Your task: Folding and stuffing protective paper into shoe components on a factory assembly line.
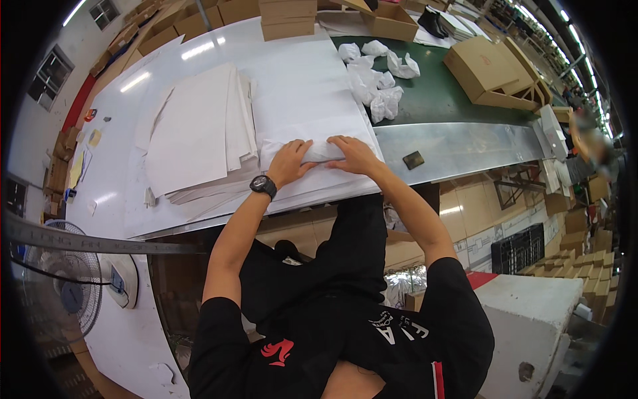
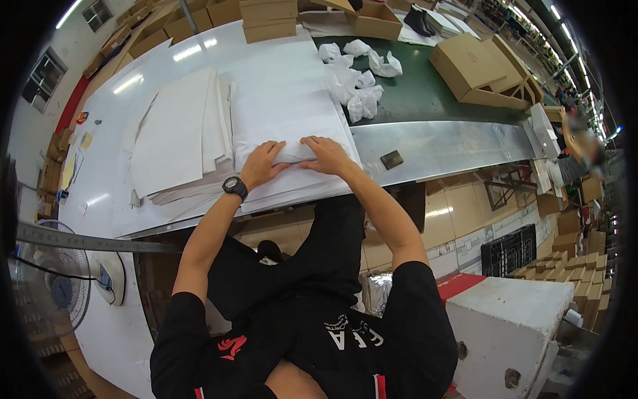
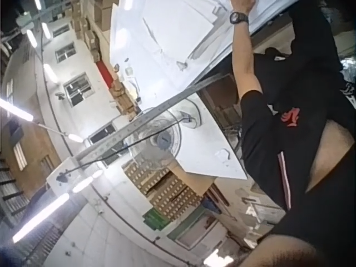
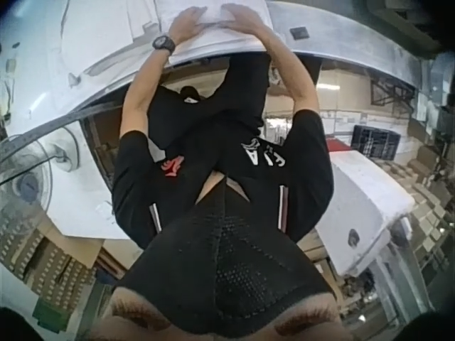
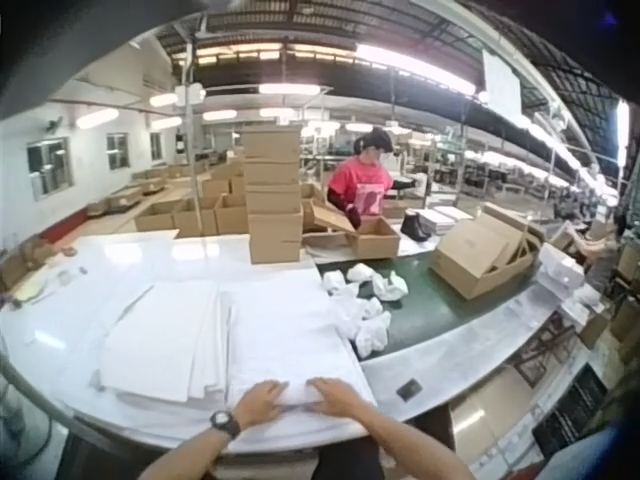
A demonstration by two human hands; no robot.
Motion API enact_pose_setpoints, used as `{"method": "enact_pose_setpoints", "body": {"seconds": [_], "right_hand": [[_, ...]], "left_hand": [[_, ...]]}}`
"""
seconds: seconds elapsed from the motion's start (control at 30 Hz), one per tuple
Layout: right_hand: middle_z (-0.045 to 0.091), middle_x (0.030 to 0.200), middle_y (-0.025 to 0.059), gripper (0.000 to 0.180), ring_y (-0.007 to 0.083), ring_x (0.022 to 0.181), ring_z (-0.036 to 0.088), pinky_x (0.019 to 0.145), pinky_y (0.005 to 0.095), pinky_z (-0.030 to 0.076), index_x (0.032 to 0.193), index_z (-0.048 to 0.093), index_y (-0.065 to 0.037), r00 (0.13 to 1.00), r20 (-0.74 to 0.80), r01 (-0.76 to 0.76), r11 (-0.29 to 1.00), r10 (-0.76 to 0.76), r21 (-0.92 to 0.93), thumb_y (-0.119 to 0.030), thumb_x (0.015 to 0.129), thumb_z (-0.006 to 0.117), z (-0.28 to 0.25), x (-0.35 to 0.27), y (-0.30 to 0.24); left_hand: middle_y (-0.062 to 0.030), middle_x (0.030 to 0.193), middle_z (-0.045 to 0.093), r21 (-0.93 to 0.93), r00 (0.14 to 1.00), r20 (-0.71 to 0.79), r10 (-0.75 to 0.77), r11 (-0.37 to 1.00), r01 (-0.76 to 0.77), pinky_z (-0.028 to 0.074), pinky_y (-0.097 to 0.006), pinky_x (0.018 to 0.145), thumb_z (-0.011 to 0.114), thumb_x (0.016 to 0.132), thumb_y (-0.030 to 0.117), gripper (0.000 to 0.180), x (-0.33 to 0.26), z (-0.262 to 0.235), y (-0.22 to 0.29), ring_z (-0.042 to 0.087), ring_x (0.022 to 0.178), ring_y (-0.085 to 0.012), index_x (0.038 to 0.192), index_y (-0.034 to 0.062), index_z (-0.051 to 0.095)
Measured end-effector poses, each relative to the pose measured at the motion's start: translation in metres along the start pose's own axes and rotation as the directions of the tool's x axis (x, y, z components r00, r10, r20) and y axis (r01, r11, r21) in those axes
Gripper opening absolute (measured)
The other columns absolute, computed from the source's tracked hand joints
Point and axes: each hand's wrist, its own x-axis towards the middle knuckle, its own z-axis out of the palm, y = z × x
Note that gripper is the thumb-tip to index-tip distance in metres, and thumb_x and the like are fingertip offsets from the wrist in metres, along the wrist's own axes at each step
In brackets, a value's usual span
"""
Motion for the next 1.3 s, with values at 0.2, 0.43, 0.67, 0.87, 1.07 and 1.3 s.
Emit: {"method": "enact_pose_setpoints", "body": {"seconds": [0.2,0.43,0.67,0.87,1.07,1.3], "right_hand": [[0.07,0.112,0.0188,0.048,0.0404,0.1,0.066,0.089,0.046,0.053,0.115,0.068,-0.008,0.965,0.25,0.049,0.994,-0.072,0.097,-0.047,0.088,0.072,-0.018,0.018,0.017],[0.071,0.112,0.0173,0.055,0.0328,0.108,0.067,0.099,0.0617,0.043,0.113,0.072,-0.012,0.83,0.368,-0.302,0.893,0.418,-0.333,-0.062,0.092,0.061,-0.018,0.086,0.006],[0.06,0.133,0.0146,0.048,0.0334,0.124,0.057,0.111,0.0632,0.031,0.128,0.061,-0.007,0.998,0.061,0.02,0.911,0.006,-0.412,-0.042,0.096,0.061,0.05,0.075,-0.009],[0.028,0.16,0.029,0.079,0.041,0.151,0.024,0.122,0.0571,0.011,0.156,0.03,-0.001,0.872,-0.103,-0.49,0.849,0.479,-0.201,-0.056,0.101,0.043,0.076,0.027,-0.01],[0.045,0.147,0.0305,0.08,0.0416,0.139,0.042,0.114,0.0551,0.029,0.15,0.038,0.002,0.683,-0.194,-0.606,0.695,0.704,0.387,-0.056,0.097,0.053,0.077,0.062,-0.058],[0.068,0.109,0.0078,0.039,0.0204,0.096,0.068,0.08,0.038,0.057,0.121,0.06,-0.001,0.716,0.314,-0.234,-0.209,0.624,0.949,-0.019,0.09,0.076,0.052,0.058,-0.062]], "left_hand": [[-0.0201,0.11,0.066,-0.036,0.994,0.046,-0.104,0.994,0.106,0.05,-0.046,0.091,0.072,0.089,0.039,0.057,-0.008,-0.008,-0.002,0.062,0.105,-0.037,0.132,0.003,0.059],[-0.0182,0.099,0.065,0.005,0.912,-0.082,-0.403,0.915,0.404,0.048,-0.047,0.087,0.071,0.09,0.041,0.041,0.044,-0.016,-0.01,0.063,0.1,-0.0332,0.114,0.0074,0.067],[-0.0188,0.125,0.057,0.363,0.961,-0.06,-0.27,0.891,0.273,0.037,-0.055,0.104,0.057,0.098,0.033,0.028,0.028,0.03,-0.017,0.053,0.119,-0.0407,0.118,0.0152,0.065],[-0.0362,0.153,0.029,0.229,0.923,-0.246,-0.297,0.907,0.353,0.02,-0.059,0.12,0.058,0.098,0.037,0.052,0.006,0.035,-0.001,0.024,0.146,-0.052,0.146,0.0196,0.051],[-0.0376,0.159,0.013,0.067,0.883,-0.261,-0.389,0.906,0.419,0.017,-0.06,0.12,0.068,0.09,0.048,0.089,-0.001,0.036,-0.007,0.017,0.148,-0.054,0.161,0.0195,0.023],[-0.0306,0.164,0.008,-0.111,0.891,-0.318,-0.324,0.946,0.304,0.011,-0.061,0.121,0.066,0.092,0.047,0.098,-0.003,0.027,0.001,0.007,0.15,-0.0529,0.162,0.0078,0.009]]}}
